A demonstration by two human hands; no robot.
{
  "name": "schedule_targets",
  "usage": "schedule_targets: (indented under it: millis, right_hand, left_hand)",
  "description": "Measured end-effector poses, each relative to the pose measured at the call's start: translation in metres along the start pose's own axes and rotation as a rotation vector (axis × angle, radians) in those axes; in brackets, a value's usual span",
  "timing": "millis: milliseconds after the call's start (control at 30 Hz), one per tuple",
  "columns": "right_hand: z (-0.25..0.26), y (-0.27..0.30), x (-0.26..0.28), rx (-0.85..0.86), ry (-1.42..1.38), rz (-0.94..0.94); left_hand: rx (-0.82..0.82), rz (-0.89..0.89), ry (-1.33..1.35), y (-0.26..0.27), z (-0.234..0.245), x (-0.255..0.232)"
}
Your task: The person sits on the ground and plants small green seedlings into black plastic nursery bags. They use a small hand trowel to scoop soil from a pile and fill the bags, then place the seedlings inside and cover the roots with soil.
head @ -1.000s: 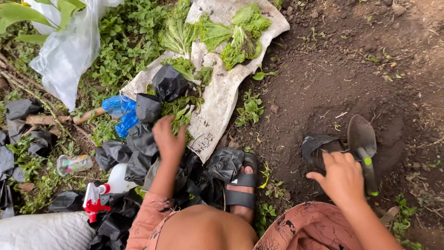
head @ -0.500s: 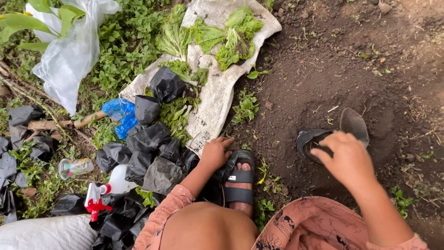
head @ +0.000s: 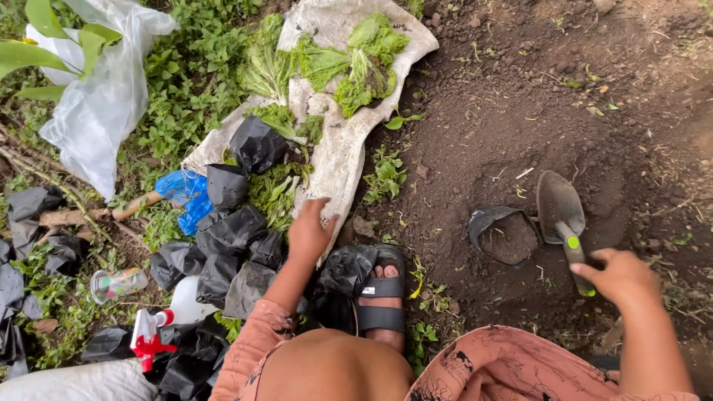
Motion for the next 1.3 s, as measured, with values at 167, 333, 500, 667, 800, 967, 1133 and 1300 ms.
schedule_targets:
  millis: [167, 333, 500, 667, 800, 967, 1133, 1300]
  right_hand:
    - [-0.049, -0.013, -0.003, 0.045, -0.009, 0.030]
    - [0.019, 0.007, 0.003, -0.211, -0.374, 0.036]
    - [0.051, -0.017, -0.048, -0.694, 0.138, 0.191]
    - [0.063, -0.015, 0.021, -0.717, 0.184, 0.256]
    - [0.047, -0.027, 0.033, -0.405, -0.202, 0.163]
    - [0.055, -0.010, -0.003, -0.239, -0.646, 0.111]
    - [0.123, 0.036, -0.034, -0.258, 0.018, 0.124]
    - [0.164, 0.092, -0.004, -0.366, 0.360, 0.261]
  left_hand:
    - [-0.060, 0.130, -0.043, -0.009, 0.037, 0.013]
    - [-0.096, 0.328, 0.025, 0.011, 0.060, 0.046]
    - [-0.103, 0.393, 0.073, 0.025, 0.069, 0.057]
    - [-0.110, 0.342, 0.061, 0.022, 0.053, 0.048]
    - [-0.037, 0.306, 0.026, 0.008, 0.046, 0.026]
    - [-0.040, 0.296, 0.048, -0.002, 0.051, 0.019]
    - [-0.026, 0.274, 0.065, -0.003, 0.040, 0.009]
    - [-0.038, 0.214, 0.110, -0.001, 0.029, -0.007]
Point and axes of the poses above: each hand's wrist, its own y-axis away from the middle knuckle, its own z-axis out of the back of the hand, x = y × z, the point moved 8 cm from there along -y, towards the middle knuckle, and after that the axes turned 13 degrees about -x, right-handed, at the moved point
